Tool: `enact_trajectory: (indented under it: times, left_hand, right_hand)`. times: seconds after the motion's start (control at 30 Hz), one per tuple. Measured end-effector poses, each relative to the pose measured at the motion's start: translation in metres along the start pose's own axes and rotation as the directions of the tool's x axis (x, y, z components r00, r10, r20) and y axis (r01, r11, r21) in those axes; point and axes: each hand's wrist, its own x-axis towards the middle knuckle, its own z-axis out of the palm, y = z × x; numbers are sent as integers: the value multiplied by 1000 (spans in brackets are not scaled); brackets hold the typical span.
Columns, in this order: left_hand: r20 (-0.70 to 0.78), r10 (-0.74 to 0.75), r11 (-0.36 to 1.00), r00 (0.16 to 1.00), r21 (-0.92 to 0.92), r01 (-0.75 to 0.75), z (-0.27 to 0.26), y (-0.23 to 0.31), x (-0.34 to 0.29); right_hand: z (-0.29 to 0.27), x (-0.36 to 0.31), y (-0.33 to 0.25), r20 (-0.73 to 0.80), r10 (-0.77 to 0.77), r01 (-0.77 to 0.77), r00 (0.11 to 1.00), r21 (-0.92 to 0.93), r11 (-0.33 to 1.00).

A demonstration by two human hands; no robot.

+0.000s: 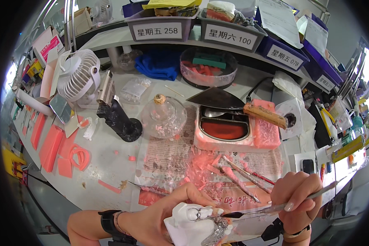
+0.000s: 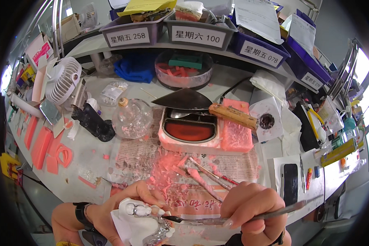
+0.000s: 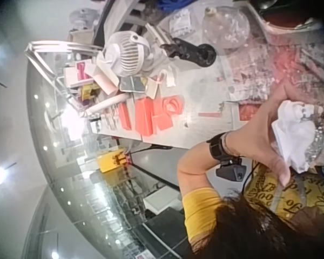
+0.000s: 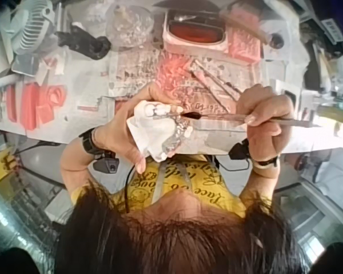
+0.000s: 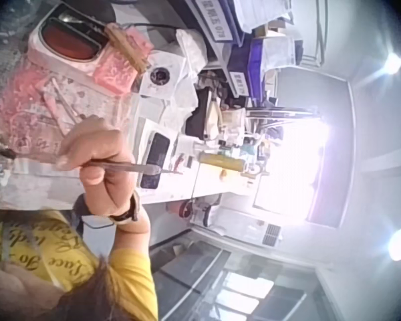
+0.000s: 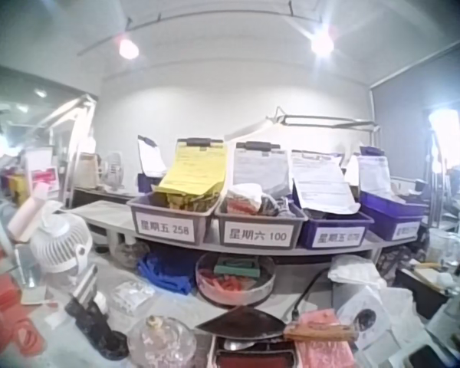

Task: Applying wax and trimming a dental cast to form a dental mold.

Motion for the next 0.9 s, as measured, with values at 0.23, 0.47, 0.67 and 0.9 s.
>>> enact_trajectory:
  times: [0.23,0.47,0.67,0.9]
  left_hand:
    - [-75,148,986,986,83,-141,8,0,7]
    - [-127,87,996,988,-11,-89,23,5,1]
    - [-163,23,946,986,-316,-74,19,-6,-1]
    - [-137,66,996,988,-48,-73,15,1,3]
  right_hand:
    - [-11,8,12,-60,-45,48,997,53,997]
    - [-22,25,47,-45,310,-312,950,-42,949]
    - [-19,25,58,-15,315,-314,949,-118,942]
    - [3,12,21,-238,126,-116,963,55,992]
